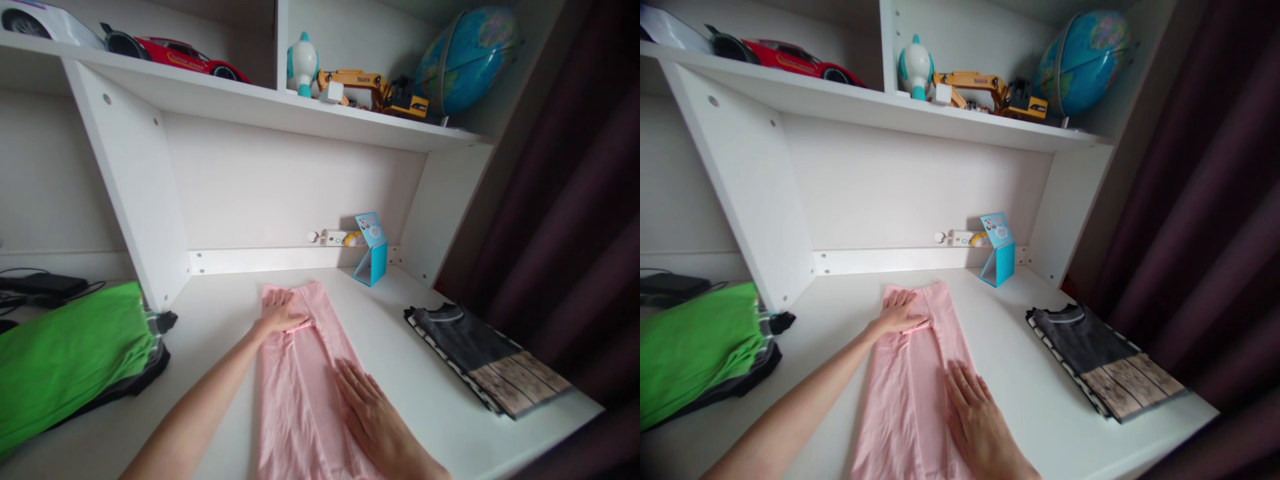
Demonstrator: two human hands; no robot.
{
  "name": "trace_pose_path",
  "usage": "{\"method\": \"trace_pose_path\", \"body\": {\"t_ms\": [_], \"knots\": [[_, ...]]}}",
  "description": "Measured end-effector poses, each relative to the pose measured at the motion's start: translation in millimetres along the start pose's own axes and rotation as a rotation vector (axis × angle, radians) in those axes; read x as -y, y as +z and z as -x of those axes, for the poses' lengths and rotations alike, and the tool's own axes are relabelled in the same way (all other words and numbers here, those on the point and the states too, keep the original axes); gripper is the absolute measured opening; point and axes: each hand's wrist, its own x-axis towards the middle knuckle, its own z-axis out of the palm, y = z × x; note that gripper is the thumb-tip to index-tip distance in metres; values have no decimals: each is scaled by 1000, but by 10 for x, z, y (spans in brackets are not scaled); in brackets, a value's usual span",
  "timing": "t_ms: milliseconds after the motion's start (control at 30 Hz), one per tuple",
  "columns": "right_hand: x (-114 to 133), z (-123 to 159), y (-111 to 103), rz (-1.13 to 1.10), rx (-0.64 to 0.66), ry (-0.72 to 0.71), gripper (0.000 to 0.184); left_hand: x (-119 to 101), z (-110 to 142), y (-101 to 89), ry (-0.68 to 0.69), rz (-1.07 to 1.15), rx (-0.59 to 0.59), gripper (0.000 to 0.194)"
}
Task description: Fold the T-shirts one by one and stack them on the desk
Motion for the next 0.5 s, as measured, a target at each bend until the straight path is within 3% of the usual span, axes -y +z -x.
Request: {"method": "trace_pose_path", "body": {"t_ms": [167,267,367,500], "knots": [[103,1,-21,5,60,30,54,28,29,-60,19,6,-9,93],[160,21,-72,3,79,46,54,-74,160,-139,13,2,24,81],[167,29,-73,-1,82,40,54,-289,456,-291,104,-6,96,67],[125,15,-13,-16,30,16,54,-574,1089,-420,288,2,223,70]]}}
